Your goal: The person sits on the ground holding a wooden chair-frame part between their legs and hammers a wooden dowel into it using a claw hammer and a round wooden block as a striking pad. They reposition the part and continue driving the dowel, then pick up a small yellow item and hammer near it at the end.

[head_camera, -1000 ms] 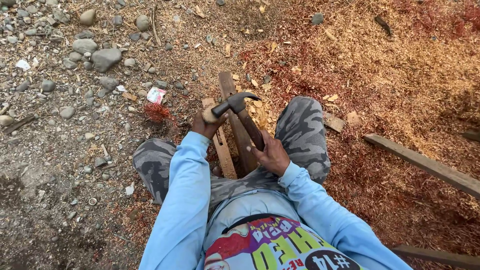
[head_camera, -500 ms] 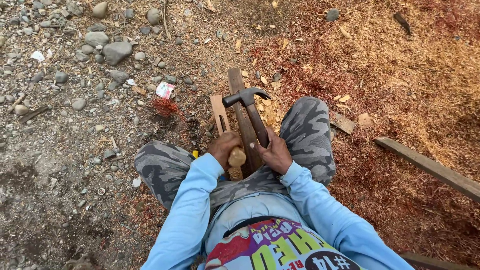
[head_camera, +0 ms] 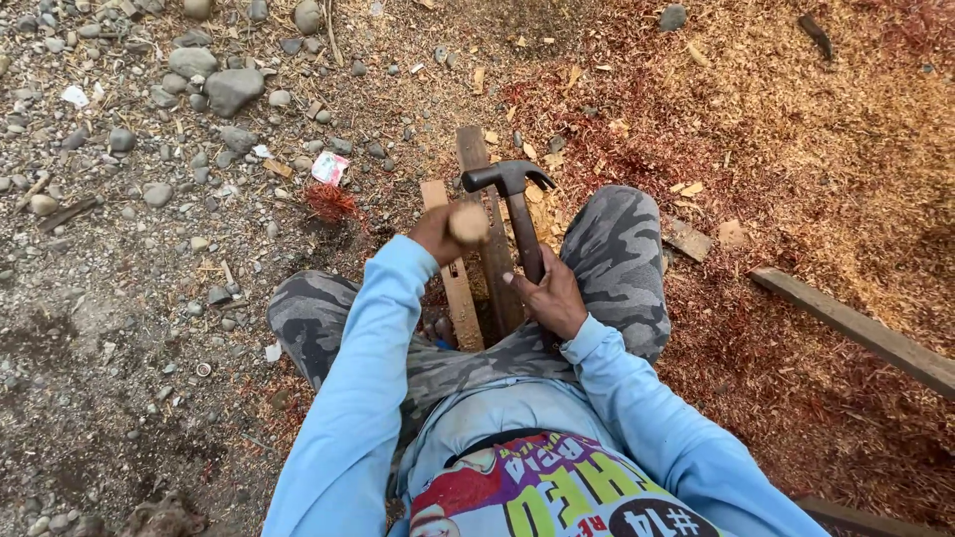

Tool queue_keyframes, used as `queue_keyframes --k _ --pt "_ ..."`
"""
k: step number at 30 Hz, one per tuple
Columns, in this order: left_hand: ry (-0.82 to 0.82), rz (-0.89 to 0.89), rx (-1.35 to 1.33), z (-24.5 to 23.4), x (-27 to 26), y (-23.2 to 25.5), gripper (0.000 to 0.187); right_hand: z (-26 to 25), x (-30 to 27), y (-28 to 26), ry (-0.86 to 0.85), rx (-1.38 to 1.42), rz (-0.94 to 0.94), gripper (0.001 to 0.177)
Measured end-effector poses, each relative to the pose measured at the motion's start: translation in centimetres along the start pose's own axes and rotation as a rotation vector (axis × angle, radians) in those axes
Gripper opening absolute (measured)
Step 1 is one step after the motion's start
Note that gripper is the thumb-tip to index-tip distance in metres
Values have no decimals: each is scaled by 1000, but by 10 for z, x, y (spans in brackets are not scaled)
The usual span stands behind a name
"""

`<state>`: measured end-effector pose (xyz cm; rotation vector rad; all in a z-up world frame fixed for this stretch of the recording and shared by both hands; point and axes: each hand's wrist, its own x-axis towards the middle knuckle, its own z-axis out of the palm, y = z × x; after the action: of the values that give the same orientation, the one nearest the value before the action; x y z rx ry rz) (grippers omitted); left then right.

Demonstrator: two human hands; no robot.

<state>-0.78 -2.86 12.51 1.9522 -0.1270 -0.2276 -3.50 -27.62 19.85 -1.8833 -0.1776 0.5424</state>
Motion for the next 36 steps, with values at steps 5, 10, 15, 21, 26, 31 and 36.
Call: queue_keyframes --k 5,10,15,21,26,31,36 --pt "10 -111 -112 -2 23 3 54 -8 -2 -11 25 104 -13 45" --pt "107 -65 -51 -11 5 31 49 -18 -11 -25 25 197 168 38" --pt "122 -134 -3 -13 1 38 47 -19 -15 -29 26 197 128 38" --pt "95 -168 55 -1 6 24 46 -23 -22 -26 38 69 -6 38" --pt "65 -194 212 -1 7 34 45 -30 -28 -49 75 -121 -292 39" --pt "105 27 123 5 10 -4 46 -27 -26 -42 -19 -320 -201 41" --pt "41 -55 -11 6 9 -44 45 -30 -31 -56 -80 -431 -149 44"
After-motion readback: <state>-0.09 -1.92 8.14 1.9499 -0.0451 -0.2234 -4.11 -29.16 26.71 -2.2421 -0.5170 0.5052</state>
